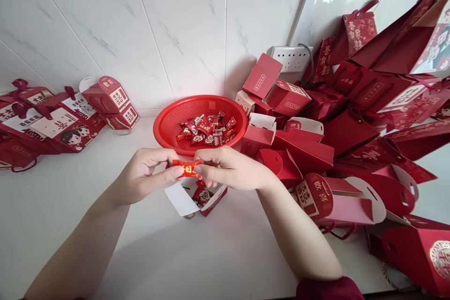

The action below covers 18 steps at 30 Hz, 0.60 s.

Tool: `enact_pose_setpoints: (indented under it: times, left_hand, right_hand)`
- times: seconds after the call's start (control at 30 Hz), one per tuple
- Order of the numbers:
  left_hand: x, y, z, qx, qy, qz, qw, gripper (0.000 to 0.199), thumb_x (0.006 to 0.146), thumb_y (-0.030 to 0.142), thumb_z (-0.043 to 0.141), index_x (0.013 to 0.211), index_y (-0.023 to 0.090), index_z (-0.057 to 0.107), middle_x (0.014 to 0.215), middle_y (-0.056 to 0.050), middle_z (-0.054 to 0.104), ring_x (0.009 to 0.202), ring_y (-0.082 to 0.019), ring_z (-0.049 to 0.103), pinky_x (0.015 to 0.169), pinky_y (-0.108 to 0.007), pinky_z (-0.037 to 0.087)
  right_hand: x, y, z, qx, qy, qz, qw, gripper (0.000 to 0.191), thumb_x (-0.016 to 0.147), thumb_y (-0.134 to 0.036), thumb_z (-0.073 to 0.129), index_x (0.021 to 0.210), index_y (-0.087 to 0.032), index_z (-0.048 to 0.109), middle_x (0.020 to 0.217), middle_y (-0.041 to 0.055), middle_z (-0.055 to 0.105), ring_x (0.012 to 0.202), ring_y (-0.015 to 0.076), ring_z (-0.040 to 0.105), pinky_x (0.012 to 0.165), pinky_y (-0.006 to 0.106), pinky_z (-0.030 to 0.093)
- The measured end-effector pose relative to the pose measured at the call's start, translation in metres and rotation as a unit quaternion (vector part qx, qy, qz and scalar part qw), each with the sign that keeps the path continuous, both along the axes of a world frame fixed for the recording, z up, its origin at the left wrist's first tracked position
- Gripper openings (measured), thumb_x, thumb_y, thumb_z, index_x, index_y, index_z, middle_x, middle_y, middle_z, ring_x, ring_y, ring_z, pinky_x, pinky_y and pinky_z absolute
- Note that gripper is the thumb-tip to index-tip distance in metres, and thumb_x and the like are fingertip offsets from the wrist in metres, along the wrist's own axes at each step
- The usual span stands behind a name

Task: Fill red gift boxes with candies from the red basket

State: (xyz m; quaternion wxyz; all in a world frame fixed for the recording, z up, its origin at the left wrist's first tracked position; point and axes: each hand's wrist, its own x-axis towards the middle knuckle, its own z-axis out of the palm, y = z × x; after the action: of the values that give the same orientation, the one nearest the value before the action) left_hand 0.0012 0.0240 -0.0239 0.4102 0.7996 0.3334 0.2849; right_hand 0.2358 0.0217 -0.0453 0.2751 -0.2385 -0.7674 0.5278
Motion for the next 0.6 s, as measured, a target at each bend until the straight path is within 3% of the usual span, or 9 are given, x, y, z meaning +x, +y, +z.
enact_pose_setpoints:
  times: [0.23,0.4,0.6]
  left_hand:
    - [0.001,0.001,-0.001,0.022,0.001,-0.002,1.0,0.026,0.089,0.028,0.062,0.067,0.015,0.06,0.059,0.002,0.055,0.057,-0.009,0.049,0.054,-0.021,0.04]
    - [0.001,0.002,0.0,0.038,0.019,0.003,0.999,0.027,0.089,0.029,0.061,0.067,0.015,0.06,0.058,0.003,0.052,0.057,-0.009,0.047,0.053,-0.021,0.039]
    - [-0.001,0.0,0.002,0.107,0.067,-0.008,0.992,0.019,0.09,0.026,0.06,0.078,0.014,0.068,0.071,-0.001,0.065,0.065,-0.011,0.055,0.059,-0.022,0.043]
  right_hand:
    - [0.004,0.004,-0.001,0.028,-0.015,0.012,0.999,0.03,0.101,-0.041,0.045,0.097,-0.015,0.061,0.087,0.0039,0.059,0.072,0.0123,0.056,0.07,0.025,0.051]
    - [0.005,0.005,-0.001,0.033,-0.032,0.006,0.999,0.03,0.101,-0.041,0.044,0.096,-0.016,0.06,0.082,0.003,0.058,0.072,0.0131,0.056,0.069,0.026,0.05]
    - [0.014,0.0,0.012,0.087,-0.065,-0.02,0.994,0.022,0.1,-0.031,0.046,0.086,-0.018,0.057,0.074,0.0003,0.057,0.068,0.0123,0.056,0.062,0.023,0.046]
